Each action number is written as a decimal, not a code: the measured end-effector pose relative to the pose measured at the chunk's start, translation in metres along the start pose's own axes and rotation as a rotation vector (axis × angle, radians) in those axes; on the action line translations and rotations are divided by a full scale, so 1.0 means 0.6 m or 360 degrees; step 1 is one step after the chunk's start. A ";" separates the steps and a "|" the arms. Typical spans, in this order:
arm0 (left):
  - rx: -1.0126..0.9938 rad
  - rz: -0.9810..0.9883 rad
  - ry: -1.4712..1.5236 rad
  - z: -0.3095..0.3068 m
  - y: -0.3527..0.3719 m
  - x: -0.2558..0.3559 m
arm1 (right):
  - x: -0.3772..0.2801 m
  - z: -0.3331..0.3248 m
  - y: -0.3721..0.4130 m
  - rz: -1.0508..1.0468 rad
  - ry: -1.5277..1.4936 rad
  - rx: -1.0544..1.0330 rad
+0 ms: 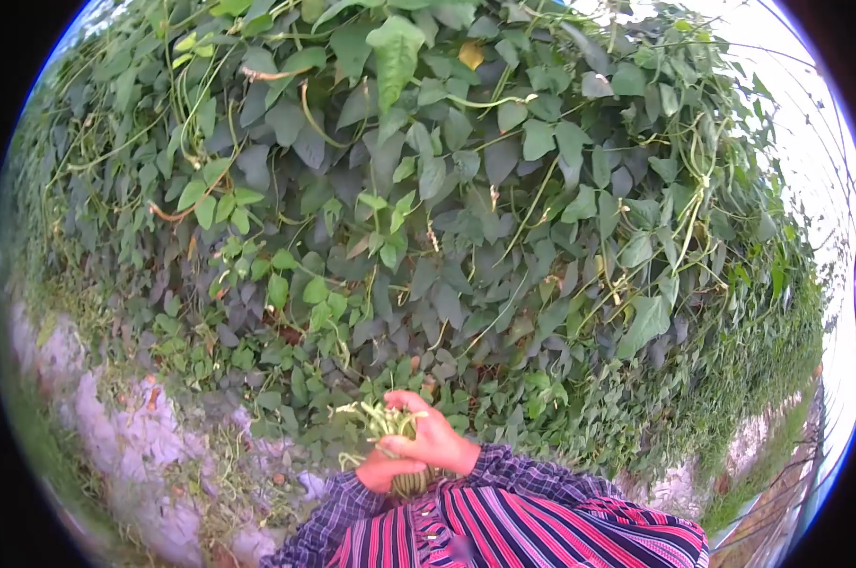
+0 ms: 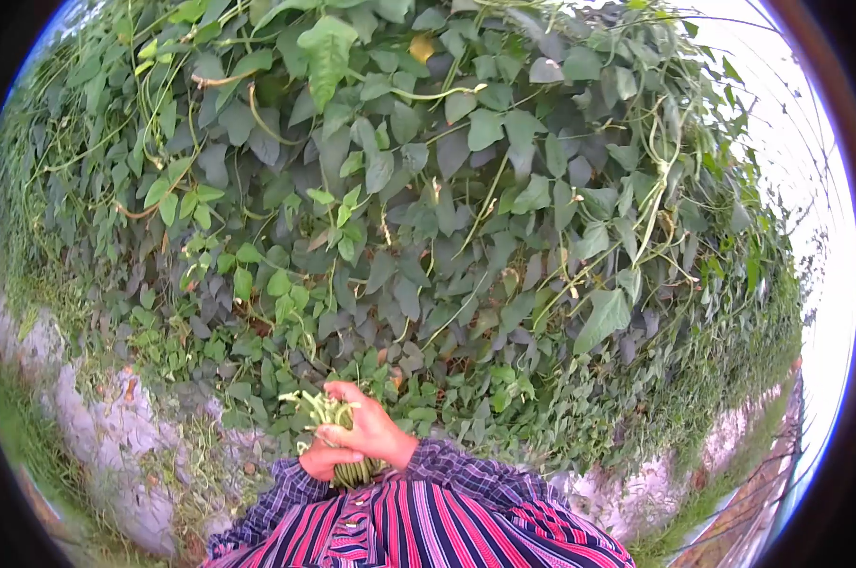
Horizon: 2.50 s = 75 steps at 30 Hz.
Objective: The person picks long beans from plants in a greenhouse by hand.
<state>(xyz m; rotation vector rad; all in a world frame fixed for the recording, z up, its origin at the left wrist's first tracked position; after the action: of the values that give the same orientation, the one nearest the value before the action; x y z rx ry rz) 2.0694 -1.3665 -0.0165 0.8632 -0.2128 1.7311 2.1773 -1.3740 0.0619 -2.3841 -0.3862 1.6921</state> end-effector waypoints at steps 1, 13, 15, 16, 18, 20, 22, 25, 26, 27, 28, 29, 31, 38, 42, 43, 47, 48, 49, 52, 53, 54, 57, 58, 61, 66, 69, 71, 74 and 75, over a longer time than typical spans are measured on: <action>0.0020 0.0018 -0.0010 0.006 0.001 0.004 | 0.007 0.003 0.001 0.0021 -0.0124 0.0013; -0.0073 0.0093 0.0221 0.003 0.040 0.015 | 0.021 0.036 -0.003 0.0156 -0.0699 -0.0077; 0.0043 0.0118 0.0173 0.003 0.044 0.018 | 0.023 0.037 -0.005 0.0130 -0.0714 -0.0111; 0.0051 0.0180 0.0177 0.003 0.045 0.021 | 0.020 0.038 -0.007 0.0101 -0.0751 -0.0149; 0.0062 0.0244 0.0193 0.002 0.046 0.018 | 0.016 0.034 -0.007 0.0084 -0.0786 -0.0193; 0.0020 0.0181 0.0153 -0.005 0.043 0.019 | 0.018 0.018 -0.015 0.0028 -0.0671 -0.0045; 0.0052 0.0156 0.0133 -0.007 0.046 0.017 | 0.017 0.012 -0.021 -0.0073 -0.0591 -0.0047; 0.0111 0.0150 0.0026 -0.002 0.044 0.018 | 0.007 0.011 -0.029 -0.0071 -0.0327 -0.0130; 0.0111 0.0148 0.0025 -0.001 0.043 0.018 | 0.007 0.013 -0.027 -0.0071 -0.0328 -0.0128; 0.0095 0.0122 0.0047 -0.001 0.041 0.020 | 0.008 0.012 -0.024 -0.0052 -0.0330 -0.0095; 0.0081 0.0098 0.0070 0.000 0.039 0.022 | 0.009 0.011 -0.024 -0.0035 -0.0333 -0.0065; 0.0060 0.0091 0.0079 -0.001 0.040 0.023 | 0.010 0.009 -0.025 -0.0037 -0.0336 -0.0071; 0.0036 0.0089 0.0119 -0.011 0.040 0.023 | -0.004 0.001 -0.026 -0.0388 0.0163 -0.0104; -0.0018 -0.0021 0.0274 -0.029 0.045 0.008 | -0.002 -0.007 -0.033 -0.0334 -0.0113 -0.0311; -0.0157 -0.0024 0.0203 -0.035 0.043 -0.006 | 0.007 -0.001 -0.037 -0.0317 -0.0400 -0.0336; -0.0260 0.0000 0.0306 -0.036 0.044 -0.006 | 0.012 -0.002 -0.039 -0.0275 -0.0399 -0.0380; -0.0373 0.0053 0.0403 -0.064 0.044 -0.014 | 0.011 0.000 -0.043 -0.0174 -0.0412 -0.0462; -0.0354 0.0051 0.0419 -0.059 0.039 -0.022 | 0.015 -0.006 -0.036 -0.0179 -0.0424 -0.0470; -0.0284 0.0049 0.0366 -0.059 0.041 -0.023 | 0.011 -0.001 -0.036 -0.0252 -0.0267 -0.0570; -0.0267 0.0098 0.0406 -0.049 0.041 -0.013 | -0.010 0.021 -0.039 -0.0401 0.0086 -0.0679; -0.0264 0.0114 0.0470 -0.047 0.041 -0.011 | -0.015 0.023 -0.040 -0.0451 0.0203 -0.0639; -0.0257 0.0125 0.0471 -0.048 0.042 -0.007 | -0.018 0.023 -0.041 -0.0500 0.0319 -0.0601; -0.0133 0.0098 0.0399 -0.040 0.050 0.002 | -0.018 0.024 -0.043 -0.0528 0.0408 -0.0594; -0.0125 0.0099 0.0417 -0.041 0.049 0.000 | -0.017 0.025 -0.042 -0.0553 0.0467 -0.0586; 0.0079 -0.0010 0.0143 -0.040 0.048 0.003 | -0.019 0.016 -0.045 -0.0469 0.0391 -0.0667; 0.0218 -0.0062 -0.0010 -0.040 0.037 0.001 | -0.074 0.019 -0.058 -0.0790 0.0761 -0.0870; 0.0589 -0.0282 -0.0451 -0.016 0.054 0.030 | -0.086 0.049 -0.056 -0.0939 0.1115 -0.1084; 0.0391 -0.0190 -0.0317 -0.037 0.031 0.000 | -0.080 0.047 -0.055 -0.0962 0.1136 -0.1119; 0.0202 -0.0039 -0.0167 -0.038 0.024 -0.006 | -0.057 0.045 -0.052 -0.0911 0.0967 -0.1120; 0.0203 0.0012 -0.0156 -0.032 0.029 -0.002 | -0.050 0.044 -0.050 -0.0828 0.0782 -0.1077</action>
<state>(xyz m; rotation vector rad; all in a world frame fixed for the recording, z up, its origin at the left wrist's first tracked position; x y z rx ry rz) 2.0457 -1.3631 -0.0261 1.0427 -0.1724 1.7252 2.1399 -1.3552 0.0893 -2.6524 -1.5072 0.7776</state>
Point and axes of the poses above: each hand's wrist, its own y-axis away from the middle knuckle, its own z-axis out of the palm, x = y × z, the point moved 3 cm from there along -y, towards the middle knuckle, and after that the axes turned 13 degrees about -z, right-handed, at the moved point
